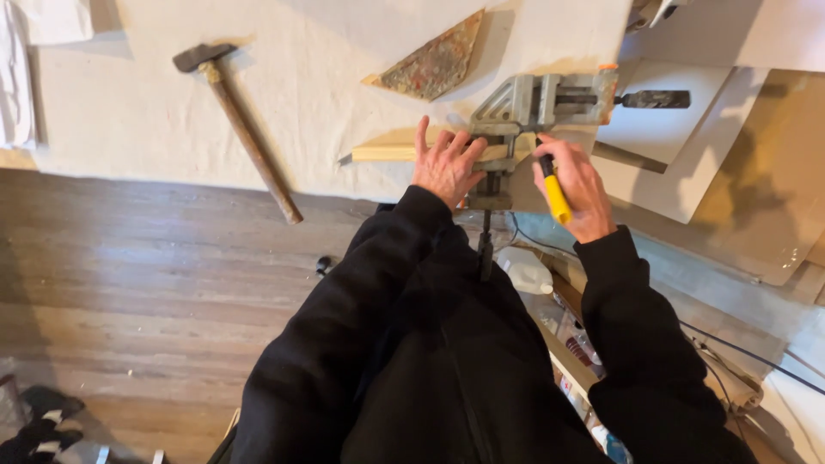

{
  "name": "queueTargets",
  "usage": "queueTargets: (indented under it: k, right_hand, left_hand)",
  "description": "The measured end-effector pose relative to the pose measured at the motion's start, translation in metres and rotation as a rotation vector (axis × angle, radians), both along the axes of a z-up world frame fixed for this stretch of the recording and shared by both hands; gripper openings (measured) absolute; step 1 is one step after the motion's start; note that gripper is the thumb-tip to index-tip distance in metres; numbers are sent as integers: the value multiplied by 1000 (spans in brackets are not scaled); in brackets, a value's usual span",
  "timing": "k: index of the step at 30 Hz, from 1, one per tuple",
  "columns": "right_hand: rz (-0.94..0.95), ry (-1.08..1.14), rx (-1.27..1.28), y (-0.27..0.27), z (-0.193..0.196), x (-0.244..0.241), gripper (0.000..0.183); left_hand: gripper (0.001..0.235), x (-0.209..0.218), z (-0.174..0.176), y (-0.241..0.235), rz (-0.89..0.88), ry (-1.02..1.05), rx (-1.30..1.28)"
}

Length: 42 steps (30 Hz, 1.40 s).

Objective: The person clamps a wooden picture frame in a corner vise, hammers a corner brace, then removes the clamp and fits mitered frame strips together. They apply wood glue from a bottle to a mitered joint, press the strips into a corner, and re-clamp the assembled frame in the vise.

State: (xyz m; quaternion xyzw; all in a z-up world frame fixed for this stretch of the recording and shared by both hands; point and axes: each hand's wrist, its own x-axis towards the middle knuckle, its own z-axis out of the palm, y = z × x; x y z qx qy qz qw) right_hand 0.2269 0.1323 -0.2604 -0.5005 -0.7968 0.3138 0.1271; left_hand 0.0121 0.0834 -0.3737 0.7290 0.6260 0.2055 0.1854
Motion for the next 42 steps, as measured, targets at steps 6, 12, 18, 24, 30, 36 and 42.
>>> queueTargets:
  k: [6,12,18,24,30,36,42]
  right_hand:
    - [-42,51,-176,0,21,5,32]
    - [166,144,-3,39,16,22,23]
    - [229,77,-33,52,4,28,25]
    - [290,52,-42,55,8,18,22]
    - [263,72,-42,56,6,19,23]
    - [228,97,-86,51,8,8,24]
    - [251,107,-63,52,-1,18,28]
  left_hand:
    - [55,-1,5,2,2,-1,1]
    - [56,-1,1,1,-4,-28,-5]
    - [59,-2,8,0,-15,-1,8]
    - [59,-1,4,1,-7,-1,-6]
    - [58,-1,3,2,1,11,-11]
    - [57,-2,2,2,-15,16,-19]
    - [62,-2,6,2,-27,-12,21]
